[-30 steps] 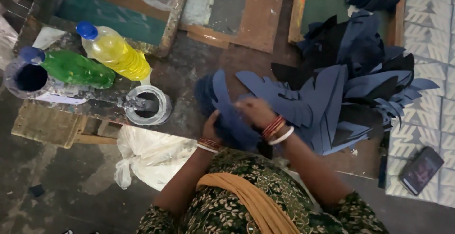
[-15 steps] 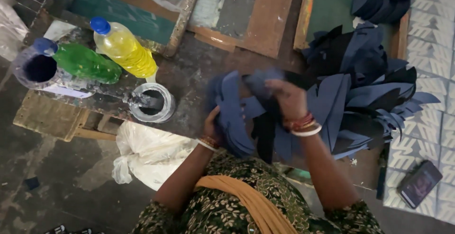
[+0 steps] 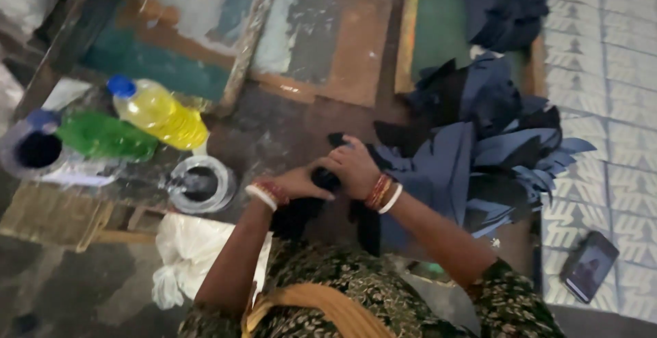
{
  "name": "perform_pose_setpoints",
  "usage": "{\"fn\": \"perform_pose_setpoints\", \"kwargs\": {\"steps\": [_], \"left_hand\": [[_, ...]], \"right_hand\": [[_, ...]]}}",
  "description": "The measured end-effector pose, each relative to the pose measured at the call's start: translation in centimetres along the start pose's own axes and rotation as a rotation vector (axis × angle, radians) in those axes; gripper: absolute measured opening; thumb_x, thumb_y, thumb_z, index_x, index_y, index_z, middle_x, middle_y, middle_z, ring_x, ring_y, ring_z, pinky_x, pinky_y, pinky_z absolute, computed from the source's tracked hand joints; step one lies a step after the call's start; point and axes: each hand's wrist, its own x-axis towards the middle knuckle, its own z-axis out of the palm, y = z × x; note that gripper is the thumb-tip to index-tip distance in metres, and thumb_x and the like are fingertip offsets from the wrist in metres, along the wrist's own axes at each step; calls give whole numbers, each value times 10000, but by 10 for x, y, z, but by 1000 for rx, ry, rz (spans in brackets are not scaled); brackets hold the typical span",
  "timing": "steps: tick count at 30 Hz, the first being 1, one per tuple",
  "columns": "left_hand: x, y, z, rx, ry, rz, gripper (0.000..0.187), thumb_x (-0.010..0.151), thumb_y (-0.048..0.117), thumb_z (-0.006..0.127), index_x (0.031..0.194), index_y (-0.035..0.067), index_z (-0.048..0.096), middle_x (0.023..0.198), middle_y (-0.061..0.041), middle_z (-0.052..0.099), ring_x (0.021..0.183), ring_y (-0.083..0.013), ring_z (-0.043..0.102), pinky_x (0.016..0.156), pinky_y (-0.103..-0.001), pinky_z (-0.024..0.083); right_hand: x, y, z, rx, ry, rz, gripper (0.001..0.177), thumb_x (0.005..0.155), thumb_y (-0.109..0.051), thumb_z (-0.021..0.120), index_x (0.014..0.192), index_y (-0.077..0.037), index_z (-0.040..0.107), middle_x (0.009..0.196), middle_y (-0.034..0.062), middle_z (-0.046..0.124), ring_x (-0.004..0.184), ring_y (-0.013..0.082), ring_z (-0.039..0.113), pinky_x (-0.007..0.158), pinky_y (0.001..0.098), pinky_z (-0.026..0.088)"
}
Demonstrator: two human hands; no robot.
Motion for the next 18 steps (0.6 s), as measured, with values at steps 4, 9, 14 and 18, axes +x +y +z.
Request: {"fn": "perform_pose_setpoints", "kwargs": {"steps": [4,9,14,18], "left_hand": [[-60,85,-9,2,359,-45,945,685,554,876,1425,66,550,1377,-188,634,1278,-334,616,1069,-456,491],[-82,38,29,539,849,64,987,625,304,846,1500,103,436,1315,-264,606,1245,-465,550,1066,-564,383],[-70,-25,39,553,808,-111,839,675,136,746,1476,133,495,1321,-215,631,1226,-416,568,1098,-567,387],[-82,-29,47,671,1022,62,666,762,154,745,1399,148,549,1300,-180,653,1208,-403,575,1126,-584,386]], "right_hand": [[-14,11,37,119,200,68,506,746,-248,840,1205,-176,639,1100,24,632,1140,272,613,1231,589,291],[-7,-7,20,6,403,231,546,625,-157,831,1146,-177,667,1059,61,667,1137,344,616,1083,658,267],[-14,24,86,120,193,272,691,683,-123,792,1351,-150,619,1210,118,645,1228,364,562,1118,625,312],[-21,4,72,251,199,350,731,787,-66,685,1480,-261,556,1453,12,649,1398,263,546,1213,464,405]]}}
